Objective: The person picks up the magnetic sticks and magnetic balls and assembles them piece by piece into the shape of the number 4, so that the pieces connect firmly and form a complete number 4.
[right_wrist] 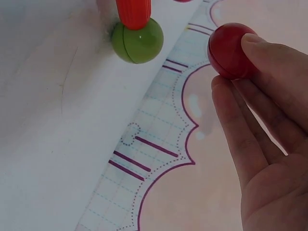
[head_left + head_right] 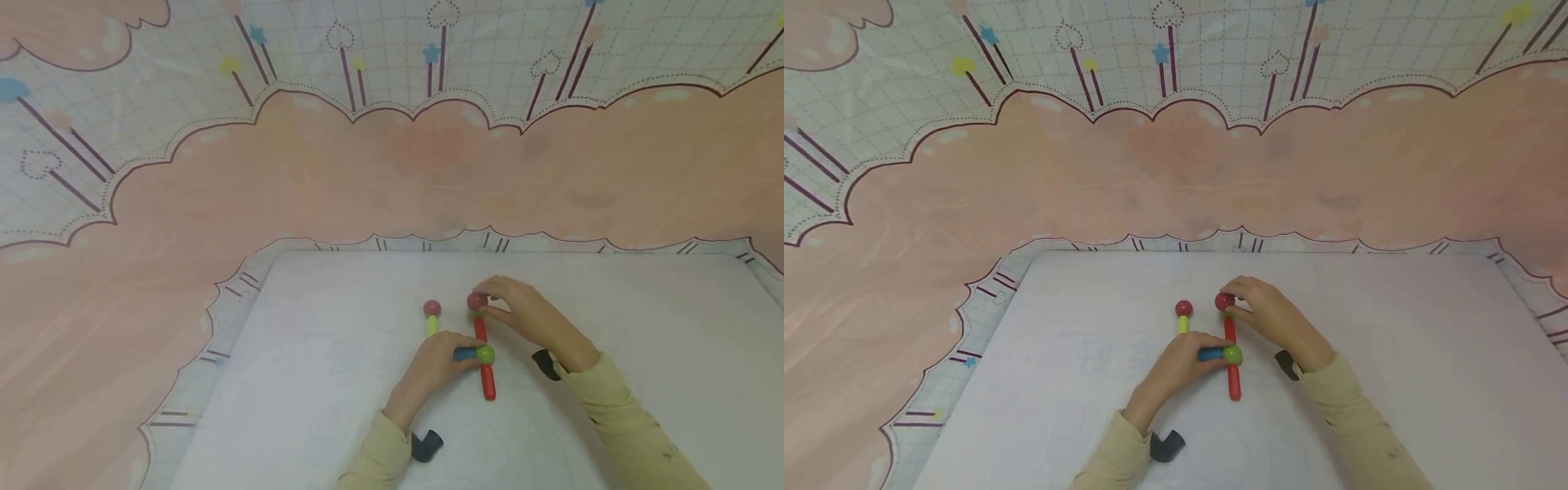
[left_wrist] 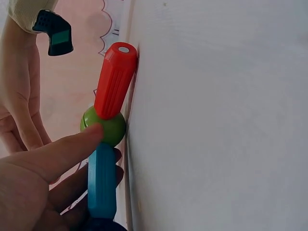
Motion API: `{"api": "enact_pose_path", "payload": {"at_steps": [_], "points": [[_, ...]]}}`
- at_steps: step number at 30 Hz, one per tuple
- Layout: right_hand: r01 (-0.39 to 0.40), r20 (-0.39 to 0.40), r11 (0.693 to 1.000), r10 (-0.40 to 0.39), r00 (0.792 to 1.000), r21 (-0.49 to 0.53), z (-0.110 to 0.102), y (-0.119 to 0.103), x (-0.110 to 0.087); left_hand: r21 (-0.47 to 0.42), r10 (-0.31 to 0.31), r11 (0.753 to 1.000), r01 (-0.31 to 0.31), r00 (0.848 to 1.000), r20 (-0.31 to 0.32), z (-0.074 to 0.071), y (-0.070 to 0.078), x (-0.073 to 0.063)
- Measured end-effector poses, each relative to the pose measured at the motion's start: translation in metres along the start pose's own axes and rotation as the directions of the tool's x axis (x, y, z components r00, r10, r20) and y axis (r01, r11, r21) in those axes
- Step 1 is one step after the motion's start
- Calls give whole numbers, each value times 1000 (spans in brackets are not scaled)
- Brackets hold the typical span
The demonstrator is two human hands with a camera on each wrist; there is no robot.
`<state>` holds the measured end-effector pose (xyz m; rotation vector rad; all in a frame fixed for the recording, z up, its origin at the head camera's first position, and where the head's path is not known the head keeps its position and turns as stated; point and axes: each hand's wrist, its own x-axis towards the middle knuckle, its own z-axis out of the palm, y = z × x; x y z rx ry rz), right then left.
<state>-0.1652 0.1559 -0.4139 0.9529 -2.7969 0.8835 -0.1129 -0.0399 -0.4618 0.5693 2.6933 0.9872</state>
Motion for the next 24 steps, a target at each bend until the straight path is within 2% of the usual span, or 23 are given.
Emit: {"api": "enact_pose_path", "payload": {"at_steps": [10, 24], "points": [[24, -38, 1000, -25, 999, -9, -2, -1, -17, 48, 41, 998, -42, 999, 29, -1, 0, -3], [1, -42, 999, -3, 999, -43, -8, -4, -38, 134, 61, 989, -62, 998, 12, 0, 4, -5]]}}
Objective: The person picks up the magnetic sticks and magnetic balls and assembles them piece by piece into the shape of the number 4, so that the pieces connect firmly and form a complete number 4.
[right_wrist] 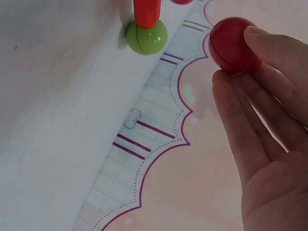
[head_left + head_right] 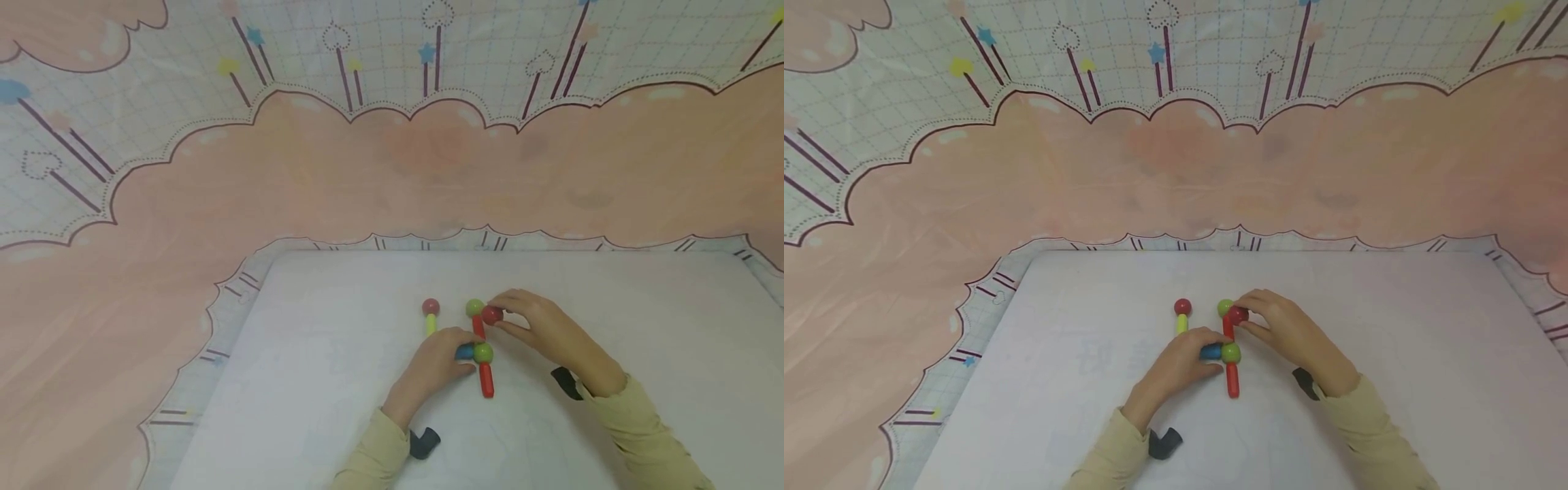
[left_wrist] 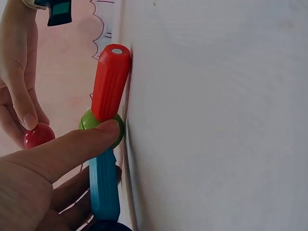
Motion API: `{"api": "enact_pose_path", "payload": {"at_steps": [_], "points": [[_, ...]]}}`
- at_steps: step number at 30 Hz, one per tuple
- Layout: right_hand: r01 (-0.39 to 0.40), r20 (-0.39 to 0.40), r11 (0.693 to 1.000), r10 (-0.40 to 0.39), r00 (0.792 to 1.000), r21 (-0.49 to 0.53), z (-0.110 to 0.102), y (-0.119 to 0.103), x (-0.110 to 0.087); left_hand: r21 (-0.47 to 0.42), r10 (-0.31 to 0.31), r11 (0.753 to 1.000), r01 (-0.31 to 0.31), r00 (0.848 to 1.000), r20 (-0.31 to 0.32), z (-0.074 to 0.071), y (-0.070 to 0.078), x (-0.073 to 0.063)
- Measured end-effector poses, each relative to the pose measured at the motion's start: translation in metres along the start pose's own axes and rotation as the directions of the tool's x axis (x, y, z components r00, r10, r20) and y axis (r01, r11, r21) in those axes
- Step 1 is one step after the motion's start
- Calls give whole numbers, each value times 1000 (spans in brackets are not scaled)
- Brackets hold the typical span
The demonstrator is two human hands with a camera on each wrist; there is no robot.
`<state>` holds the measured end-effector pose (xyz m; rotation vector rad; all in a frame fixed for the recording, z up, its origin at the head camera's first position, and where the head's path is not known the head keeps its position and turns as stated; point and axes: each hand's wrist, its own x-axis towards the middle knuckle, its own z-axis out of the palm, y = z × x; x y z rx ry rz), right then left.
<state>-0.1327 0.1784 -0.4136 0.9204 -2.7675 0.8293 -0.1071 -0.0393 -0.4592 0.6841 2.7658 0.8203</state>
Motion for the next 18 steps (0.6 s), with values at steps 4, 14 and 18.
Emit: {"api": "enact_pose_path", "payload": {"at_steps": [4, 14, 18], "points": [[9, -4, 1000, -9, 1000, -8, -1, 1, -5, 31, -2, 1000, 2, 1000, 7, -1, 3, 1], [77, -59, 997, -78, 995, -15, 1, 5, -17, 101, 87, 991, -86, 996, -3, -4, 5, 4], [89, -78, 996, -91, 993, -28, 3, 6, -23, 140, 164, 977, -161, 986, -6, -3, 4, 6]]}}
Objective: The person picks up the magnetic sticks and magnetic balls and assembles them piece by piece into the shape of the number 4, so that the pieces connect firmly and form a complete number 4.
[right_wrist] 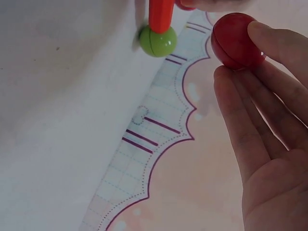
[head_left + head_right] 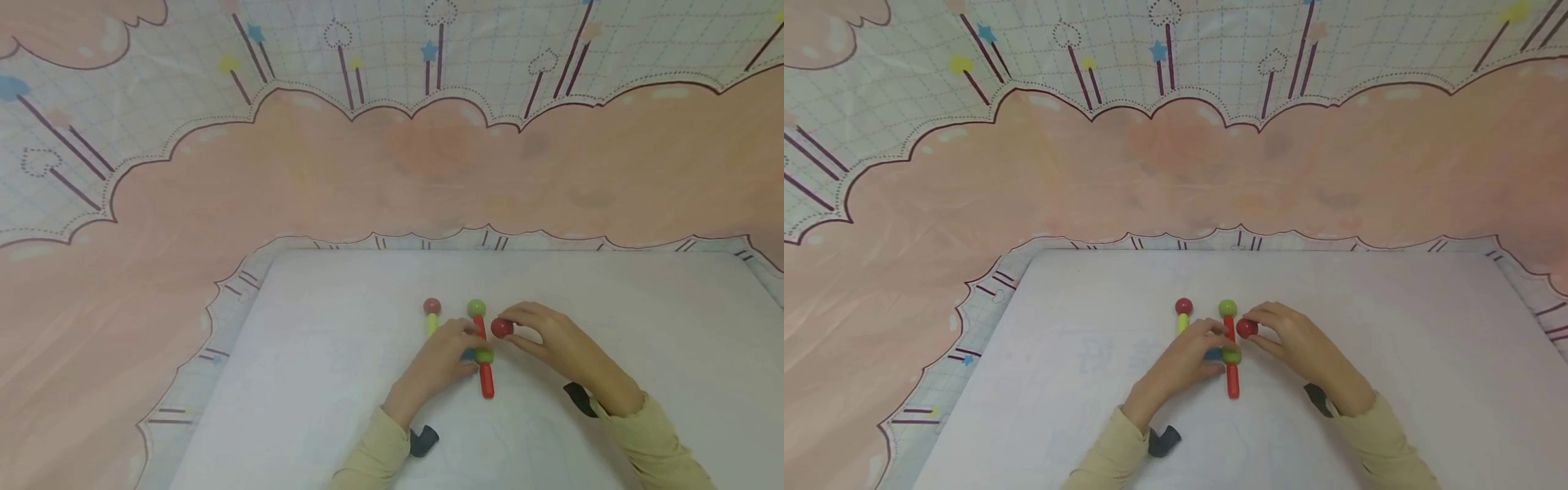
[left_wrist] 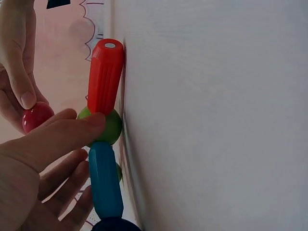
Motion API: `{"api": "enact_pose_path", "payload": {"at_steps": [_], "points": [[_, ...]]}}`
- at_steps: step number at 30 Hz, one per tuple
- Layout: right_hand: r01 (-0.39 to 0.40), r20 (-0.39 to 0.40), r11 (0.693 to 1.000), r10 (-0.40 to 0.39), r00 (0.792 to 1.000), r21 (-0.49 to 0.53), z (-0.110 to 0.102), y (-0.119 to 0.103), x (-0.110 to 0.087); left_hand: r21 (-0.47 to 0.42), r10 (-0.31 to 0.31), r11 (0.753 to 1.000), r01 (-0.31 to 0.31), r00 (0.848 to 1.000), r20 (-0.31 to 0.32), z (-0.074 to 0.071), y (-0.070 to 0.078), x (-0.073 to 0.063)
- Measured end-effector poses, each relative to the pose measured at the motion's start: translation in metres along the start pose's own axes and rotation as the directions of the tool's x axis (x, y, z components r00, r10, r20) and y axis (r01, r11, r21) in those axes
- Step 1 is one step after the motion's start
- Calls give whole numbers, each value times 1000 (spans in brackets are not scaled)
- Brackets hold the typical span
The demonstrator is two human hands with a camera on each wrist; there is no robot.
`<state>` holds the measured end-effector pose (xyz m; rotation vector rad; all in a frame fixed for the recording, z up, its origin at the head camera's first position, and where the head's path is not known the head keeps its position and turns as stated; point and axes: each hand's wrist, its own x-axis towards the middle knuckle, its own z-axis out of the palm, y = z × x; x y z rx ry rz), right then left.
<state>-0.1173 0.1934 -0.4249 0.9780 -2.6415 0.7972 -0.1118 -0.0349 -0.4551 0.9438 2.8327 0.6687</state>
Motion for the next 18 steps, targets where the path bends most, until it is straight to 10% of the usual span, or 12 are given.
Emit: {"api": "enact_pose_path", "payload": {"at_steps": [18], "points": [[25, -4, 999, -25, 1000, 27, 2, 4, -25, 128, 140, 981, -148, 988, 67, 5, -2, 2]]}}
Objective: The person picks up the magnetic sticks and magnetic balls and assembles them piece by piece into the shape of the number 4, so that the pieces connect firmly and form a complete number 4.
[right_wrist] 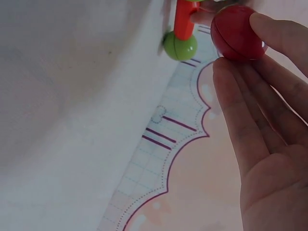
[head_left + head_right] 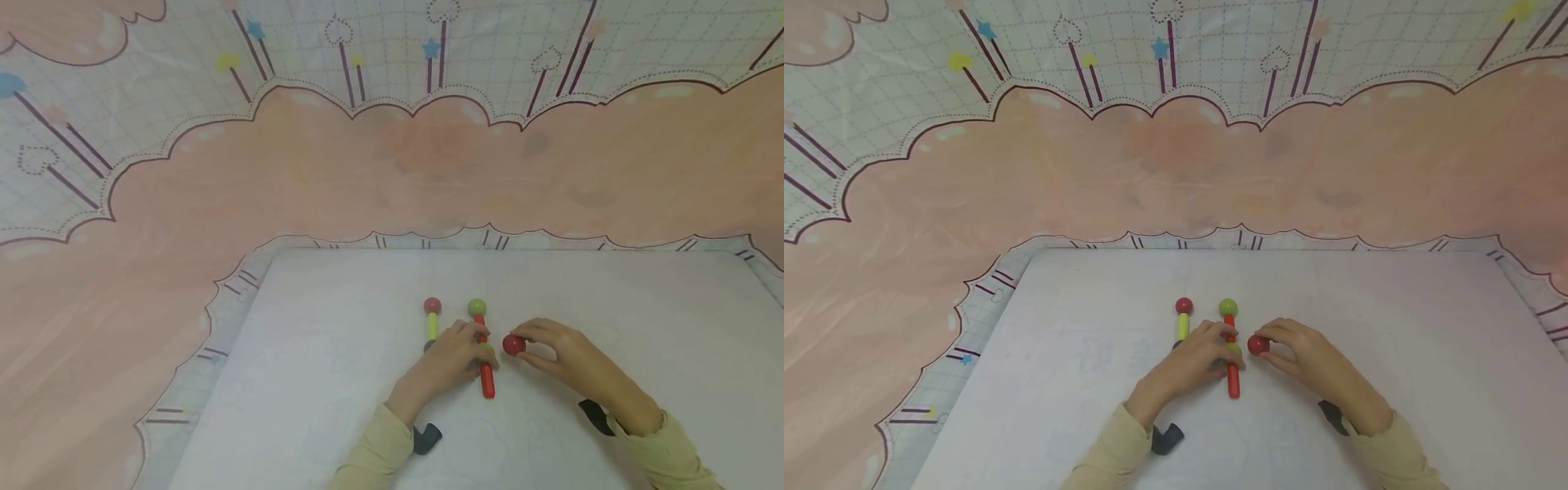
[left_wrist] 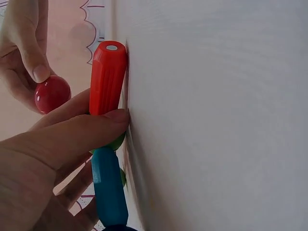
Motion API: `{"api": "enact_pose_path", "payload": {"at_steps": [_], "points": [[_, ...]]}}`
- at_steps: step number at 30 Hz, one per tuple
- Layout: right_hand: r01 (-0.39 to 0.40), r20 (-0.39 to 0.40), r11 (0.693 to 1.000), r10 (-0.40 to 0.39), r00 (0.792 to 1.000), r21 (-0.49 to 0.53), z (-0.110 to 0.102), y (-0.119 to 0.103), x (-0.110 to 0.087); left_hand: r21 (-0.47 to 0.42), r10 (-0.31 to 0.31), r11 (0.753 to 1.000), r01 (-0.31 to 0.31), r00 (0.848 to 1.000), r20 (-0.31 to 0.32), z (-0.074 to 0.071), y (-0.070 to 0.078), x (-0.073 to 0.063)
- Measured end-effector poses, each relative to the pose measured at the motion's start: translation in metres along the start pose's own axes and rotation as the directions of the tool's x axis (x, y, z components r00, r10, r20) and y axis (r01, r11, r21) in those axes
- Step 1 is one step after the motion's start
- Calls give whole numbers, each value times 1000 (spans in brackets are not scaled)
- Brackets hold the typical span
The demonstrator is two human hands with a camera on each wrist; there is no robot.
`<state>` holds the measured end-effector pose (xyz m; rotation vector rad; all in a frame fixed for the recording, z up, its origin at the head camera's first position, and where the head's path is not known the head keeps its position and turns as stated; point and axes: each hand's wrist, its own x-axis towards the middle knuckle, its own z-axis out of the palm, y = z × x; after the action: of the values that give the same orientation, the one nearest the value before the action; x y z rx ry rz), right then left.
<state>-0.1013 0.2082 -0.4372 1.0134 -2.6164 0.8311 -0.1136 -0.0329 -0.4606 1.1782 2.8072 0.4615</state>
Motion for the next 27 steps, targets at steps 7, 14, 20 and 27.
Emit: {"api": "enact_pose_path", "payload": {"at_steps": [7, 14, 20, 27], "points": [[24, -4, 1000, -24, 1000, 20, 7, 2, -6, 30, -13, 999, 14, 1000, -14, 2, 3, 0], [19, 9, 999, -20, 1000, 48, 12, 1, -9, 40, -31, 999, 31, 999, -11, 2, 5, -1], [-1, 28, 998, 0, 1000, 56, 14, -2, -11, 25, -43, 999, 43, 999, -11, 2, 5, -2], [17, 19, 997, -19, 1000, 81, 14, -4, -14, 17, -40, 999, 41, 999, -29, 3, 4, -1]]}}
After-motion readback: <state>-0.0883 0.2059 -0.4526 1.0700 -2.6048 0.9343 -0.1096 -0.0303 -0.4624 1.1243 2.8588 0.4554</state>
